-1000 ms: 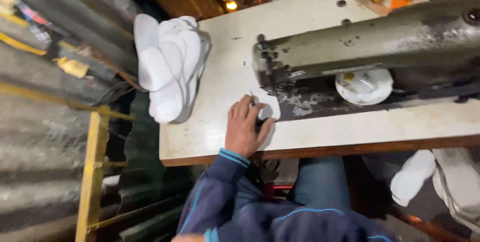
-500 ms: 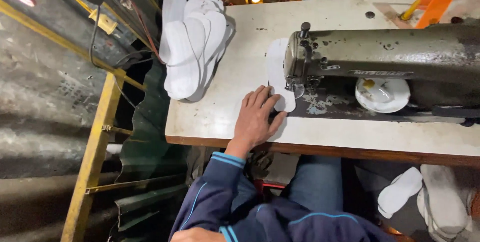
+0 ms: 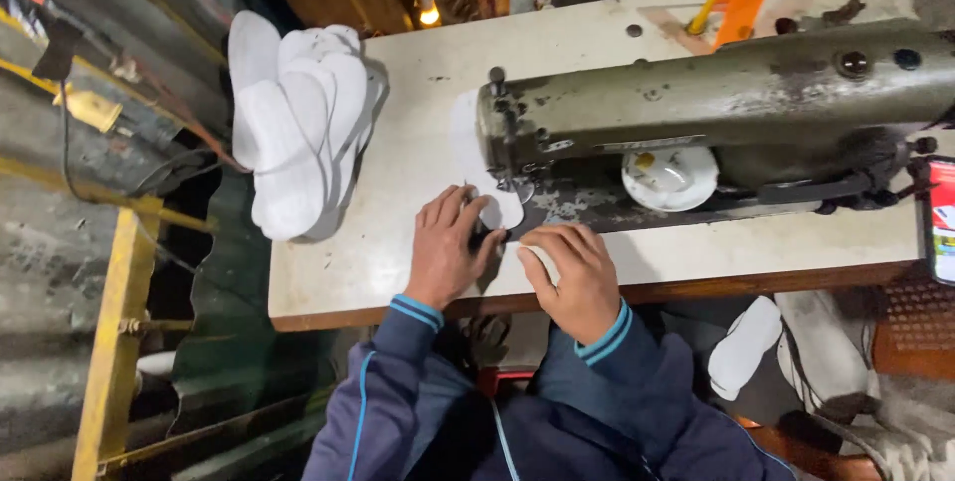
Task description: Using an industrial sewing machine to stitch the edges of white shoe insoles.
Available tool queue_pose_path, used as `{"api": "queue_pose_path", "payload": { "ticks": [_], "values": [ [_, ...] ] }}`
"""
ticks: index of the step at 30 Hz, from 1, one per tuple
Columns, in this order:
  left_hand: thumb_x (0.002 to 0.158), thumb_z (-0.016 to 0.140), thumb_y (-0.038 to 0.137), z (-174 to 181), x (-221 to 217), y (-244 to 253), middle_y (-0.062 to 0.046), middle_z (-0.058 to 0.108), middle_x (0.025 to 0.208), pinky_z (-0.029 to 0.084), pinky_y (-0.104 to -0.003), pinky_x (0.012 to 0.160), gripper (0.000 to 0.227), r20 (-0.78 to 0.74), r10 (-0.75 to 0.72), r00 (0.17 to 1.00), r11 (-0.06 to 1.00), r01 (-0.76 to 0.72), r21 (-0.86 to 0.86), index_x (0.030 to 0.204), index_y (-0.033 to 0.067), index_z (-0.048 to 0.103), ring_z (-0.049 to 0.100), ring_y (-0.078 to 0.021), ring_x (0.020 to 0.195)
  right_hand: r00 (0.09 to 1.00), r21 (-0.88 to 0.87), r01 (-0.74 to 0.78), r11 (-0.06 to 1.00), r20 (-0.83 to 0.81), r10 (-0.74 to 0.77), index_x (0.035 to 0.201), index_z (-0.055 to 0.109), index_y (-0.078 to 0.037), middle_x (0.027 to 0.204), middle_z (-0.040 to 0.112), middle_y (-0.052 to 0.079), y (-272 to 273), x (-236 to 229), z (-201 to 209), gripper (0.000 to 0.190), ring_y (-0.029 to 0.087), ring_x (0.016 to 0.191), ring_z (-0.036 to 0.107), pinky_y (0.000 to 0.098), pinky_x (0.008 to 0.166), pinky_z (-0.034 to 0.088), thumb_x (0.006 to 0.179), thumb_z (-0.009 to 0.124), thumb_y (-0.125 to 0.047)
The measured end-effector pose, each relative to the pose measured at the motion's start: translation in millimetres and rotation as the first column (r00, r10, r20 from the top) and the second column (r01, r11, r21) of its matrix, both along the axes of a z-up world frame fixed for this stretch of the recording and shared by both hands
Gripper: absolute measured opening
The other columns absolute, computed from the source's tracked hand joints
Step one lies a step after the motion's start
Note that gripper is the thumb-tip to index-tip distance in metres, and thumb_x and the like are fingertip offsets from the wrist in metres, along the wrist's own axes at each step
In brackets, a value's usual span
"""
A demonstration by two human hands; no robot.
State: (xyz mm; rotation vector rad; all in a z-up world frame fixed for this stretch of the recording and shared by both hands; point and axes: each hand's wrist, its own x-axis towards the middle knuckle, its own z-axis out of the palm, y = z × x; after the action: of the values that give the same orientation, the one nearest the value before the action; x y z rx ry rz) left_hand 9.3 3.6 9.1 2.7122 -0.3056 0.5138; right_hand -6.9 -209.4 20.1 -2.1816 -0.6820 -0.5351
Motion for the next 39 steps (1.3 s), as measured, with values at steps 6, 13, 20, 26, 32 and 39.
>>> {"api": "queue_pose_path", "payload": {
  "ticks": [6, 13, 20, 26, 32, 39],
  "values": [
    [0.105, 0.048, 0.029, 10.9, 49.3, 24.2, -0.013, 0.061, 0.137, 0.042, -0.052, 0.11, 0.042, -0.203, 0.035, 0.979, 0.997, -0.021, 0.069, 0.142, 0.0136, 0.059, 0.057, -0.0335, 0.132, 0.998, -0.229, 0.064, 0.971, 0.038, -0.057, 0.127, 0.069, -0.013, 0.124, 0.062, 0.008, 5.0, 15.2, -20.6, 0.038, 0.034, 0.132, 0.05, 0.0524, 0.107, 0.038, 0.1, 0.065, -0.04],
    [0.106, 0.048, 0.04, -9.6, 102.9, 38.2, -0.007, 0.039, 0.163, 0.025, -0.053, 0.123, 0.048, -0.229, 0.045, 0.972, 0.966, 0.015, 0.257, 0.151, 0.024, 0.049, 0.031, -0.0315, 0.154, 0.999, -0.238, -0.003, 0.971, -0.053, -0.01, 0.129, 0.068, -0.004, 0.131, 0.062, 0.021, 6.7, 13.1, 7.3, 0.043, 0.043, 0.137, 0.047, 0.0655, 0.116, 0.027, 0.108, 0.054, -0.038],
    [0.103, 0.045, 0.042, -24.4, 121.6, 49.2, -0.002, 0.03, 0.169, 0.019, -0.051, 0.125, 0.053, -0.181, -0.023, 0.983, 0.95, 0.078, 0.302, 0.155, 0.031, 0.043, 0.024, -0.0292, 0.157, 0.999, -0.255, 0.044, 0.966, 0.017, -0.041, 0.125, 0.071, -0.006, 0.129, 0.066, 0.016, 10.9, 14.3, -1.3, 0.038, 0.038, 0.134, 0.053, 0.061, 0.115, 0.035, 0.106, 0.057, -0.036],
    [0.107, 0.038, 0.048, -30.9, 130.4, 50.9, 0.0, 0.027, 0.171, 0.017, -0.052, 0.126, 0.051, -0.235, 0.002, 0.972, 0.953, 0.07, 0.295, 0.156, 0.0342, 0.041, 0.02, -0.0288, 0.158, 0.999, -0.29, 0.035, 0.956, 0.017, -0.032, 0.126, 0.071, -0.005, 0.13, 0.067, 0.017, 15.9, 15.6, 5.5, 0.042, 0.039, 0.134, 0.054, 0.062, 0.115, 0.035, 0.105, 0.057, -0.039],
    [0.107, 0.038, 0.047, -32.1, 141.2, 50.0, 0.001, 0.024, 0.172, 0.015, -0.052, 0.126, 0.051, -0.254, 0.004, 0.967, 0.952, 0.074, 0.297, 0.156, 0.0334, 0.042, 0.018, -0.0282, 0.158, 0.999, -0.329, 0.011, 0.944, -0.027, -0.021, 0.133, 0.067, -0.005, 0.135, 0.064, 0.017, 17.4, 16.0, 7.8, 0.047, 0.04, 0.136, 0.051, 0.063, 0.117, 0.031, 0.105, 0.056, -0.041],
    [0.108, 0.039, 0.044, -25.5, 143.2, 46.8, 0.002, 0.023, 0.172, 0.014, -0.051, 0.127, 0.05, -0.272, 0.016, 0.962, 0.953, 0.067, 0.294, 0.157, 0.033, 0.041, 0.018, -0.0275, 0.159, 0.998, -0.324, 0.014, 0.946, -0.054, -0.033, 0.135, 0.065, -0.004, 0.139, 0.062, 0.017, 19.3, 15.6, 9.0, 0.049, 0.04, 0.138, 0.049, 0.0627, 0.118, 0.028, 0.106, 0.054, -0.043]
  ]
}}
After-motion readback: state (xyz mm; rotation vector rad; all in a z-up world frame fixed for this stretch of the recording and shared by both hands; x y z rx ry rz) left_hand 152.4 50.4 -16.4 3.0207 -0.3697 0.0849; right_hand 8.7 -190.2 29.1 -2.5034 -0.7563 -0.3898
